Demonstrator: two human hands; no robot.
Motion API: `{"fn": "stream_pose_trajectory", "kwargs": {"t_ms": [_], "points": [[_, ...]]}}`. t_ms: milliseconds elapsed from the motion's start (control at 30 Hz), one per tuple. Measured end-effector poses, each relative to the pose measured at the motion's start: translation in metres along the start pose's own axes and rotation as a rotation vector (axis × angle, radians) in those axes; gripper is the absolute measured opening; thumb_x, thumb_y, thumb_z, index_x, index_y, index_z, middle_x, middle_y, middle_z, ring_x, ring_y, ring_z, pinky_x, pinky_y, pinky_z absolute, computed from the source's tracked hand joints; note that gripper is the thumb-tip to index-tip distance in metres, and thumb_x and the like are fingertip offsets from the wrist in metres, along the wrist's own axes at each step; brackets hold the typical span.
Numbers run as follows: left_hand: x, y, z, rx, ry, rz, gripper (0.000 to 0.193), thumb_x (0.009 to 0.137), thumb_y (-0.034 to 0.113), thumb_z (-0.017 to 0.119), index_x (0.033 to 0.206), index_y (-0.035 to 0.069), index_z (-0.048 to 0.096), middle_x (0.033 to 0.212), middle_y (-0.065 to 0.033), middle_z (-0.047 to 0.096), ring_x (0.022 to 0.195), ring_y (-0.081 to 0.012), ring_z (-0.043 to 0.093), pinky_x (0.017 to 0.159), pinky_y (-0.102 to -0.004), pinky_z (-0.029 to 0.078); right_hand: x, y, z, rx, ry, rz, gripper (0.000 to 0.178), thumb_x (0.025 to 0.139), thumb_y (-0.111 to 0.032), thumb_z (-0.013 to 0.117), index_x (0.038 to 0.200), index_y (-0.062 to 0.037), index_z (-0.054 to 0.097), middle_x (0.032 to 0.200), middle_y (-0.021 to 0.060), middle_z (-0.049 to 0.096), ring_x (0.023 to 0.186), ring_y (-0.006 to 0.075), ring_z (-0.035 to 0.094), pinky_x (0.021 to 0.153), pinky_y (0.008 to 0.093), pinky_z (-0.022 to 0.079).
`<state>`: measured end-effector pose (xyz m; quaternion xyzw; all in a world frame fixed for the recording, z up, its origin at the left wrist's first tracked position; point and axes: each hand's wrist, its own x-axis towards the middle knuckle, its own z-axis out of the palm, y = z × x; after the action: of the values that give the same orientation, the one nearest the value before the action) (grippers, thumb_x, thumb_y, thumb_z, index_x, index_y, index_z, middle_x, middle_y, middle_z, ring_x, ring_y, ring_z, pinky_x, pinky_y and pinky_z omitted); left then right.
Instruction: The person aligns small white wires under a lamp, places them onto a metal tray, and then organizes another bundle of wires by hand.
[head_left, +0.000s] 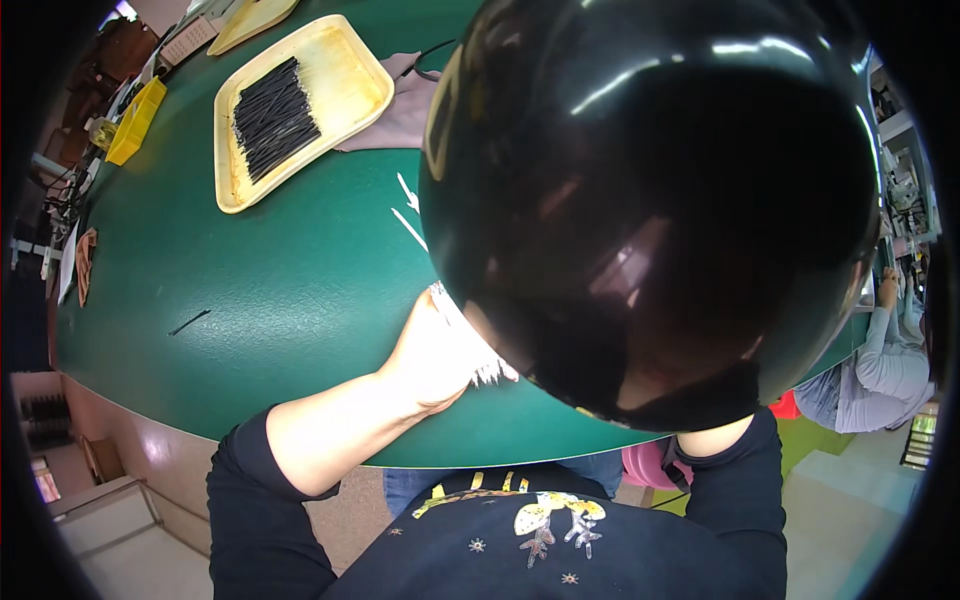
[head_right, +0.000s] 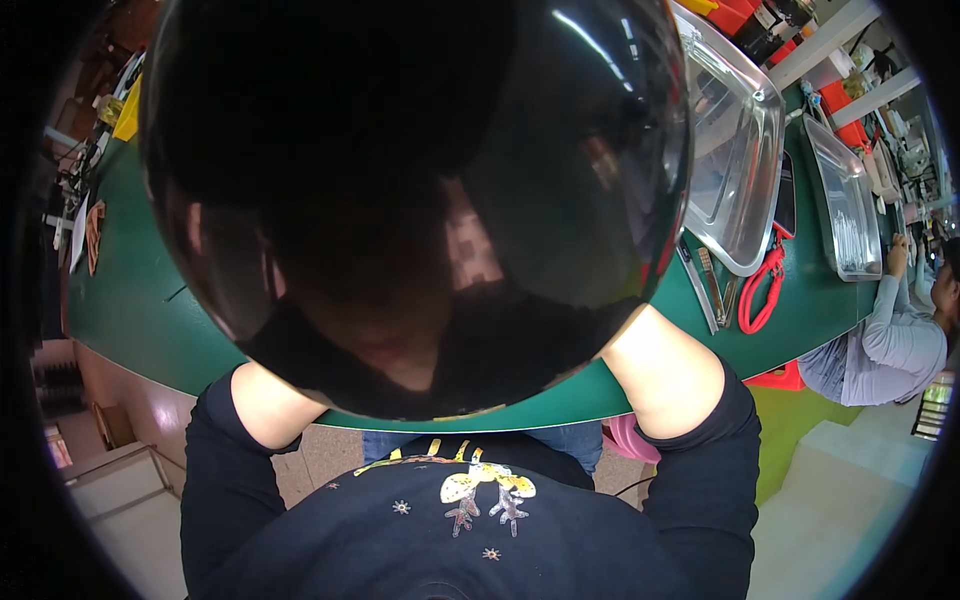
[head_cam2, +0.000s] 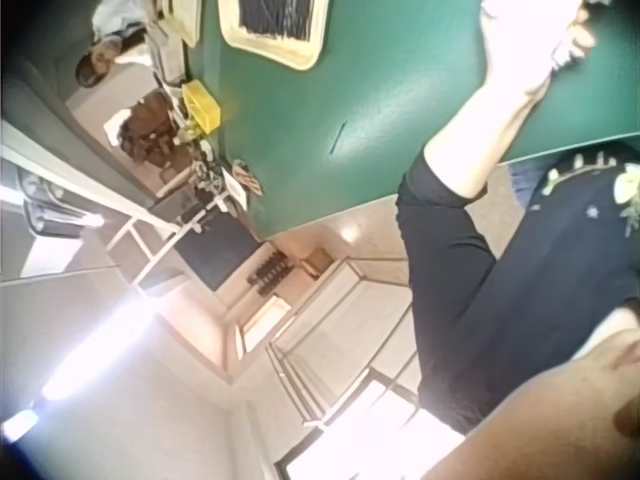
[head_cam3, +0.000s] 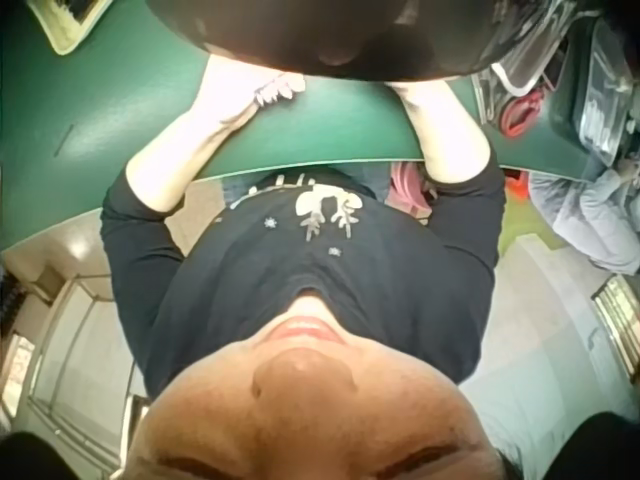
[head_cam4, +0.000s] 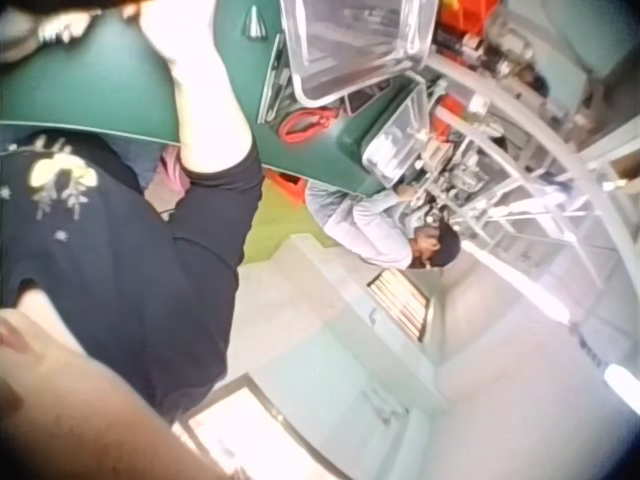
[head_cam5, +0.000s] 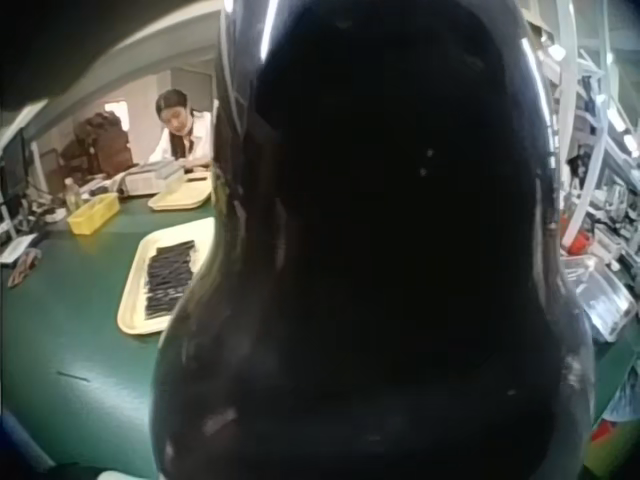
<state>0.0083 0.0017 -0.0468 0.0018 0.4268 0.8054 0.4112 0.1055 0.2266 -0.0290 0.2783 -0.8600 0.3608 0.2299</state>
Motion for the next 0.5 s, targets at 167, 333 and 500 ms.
{"fn": "stream_pose_trajectory", "kwargs": {"t_ms": [167, 333, 500], "points": [[0.002, -0.003, 0.001, -0.005, -0.002, 0.058, 0.031, 0.073, -0.010, 0.045, 0.102, 0.000, 0.041, 0.058, -0.0071, 0.050, 0.047, -0.0169, 0.057, 0.053, -0.0306, 0.053, -0.011, -0.008, -0.002, 0.020, 0.008, 0.022, 0.040, 0.078, -0.018, 0.057, 0.112, -0.0017, 0.046, 0.117, 0.0152, 0.045, 0.108, 0.0264, 0.043, 0.091, 0.0373, 0.033], [0.002, -0.008, -0.006, 0.157, -0.142, 0.241, 0.008, 0.072, -0.007, 0.049, 0.070, -0.001, 0.053, 0.053, -0.0076, 0.054, 0.045, -0.0117, 0.054, 0.045, -0.0204, 0.046, 0.003, 0.002, 0.004, 0.032, 0.003, 0.024, 0.040, 0.078, -0.018, 0.057, 0.113, -0.0018, 0.046, 0.117, 0.0153, 0.044, 0.108, 0.0265, 0.043, 0.091, 0.0379, 0.033], [-0.005, 0.011, 0.016, 0.442, -0.007, 0.181, 0.011, 0.071, -0.001, 0.056, 0.061, 0.001, 0.054, 0.052, -0.0078, 0.056, 0.045, -0.0099, 0.053, 0.043, -0.0196, 0.044, 0.010, 0.011, 0.001, 0.045, -0.003, 0.033, 0.040, 0.078, -0.018, 0.057, 0.113, -0.0019, 0.046, 0.117, 0.0153, 0.044, 0.108, 0.0266, 0.043, 0.091, 0.0385, 0.034]]}}
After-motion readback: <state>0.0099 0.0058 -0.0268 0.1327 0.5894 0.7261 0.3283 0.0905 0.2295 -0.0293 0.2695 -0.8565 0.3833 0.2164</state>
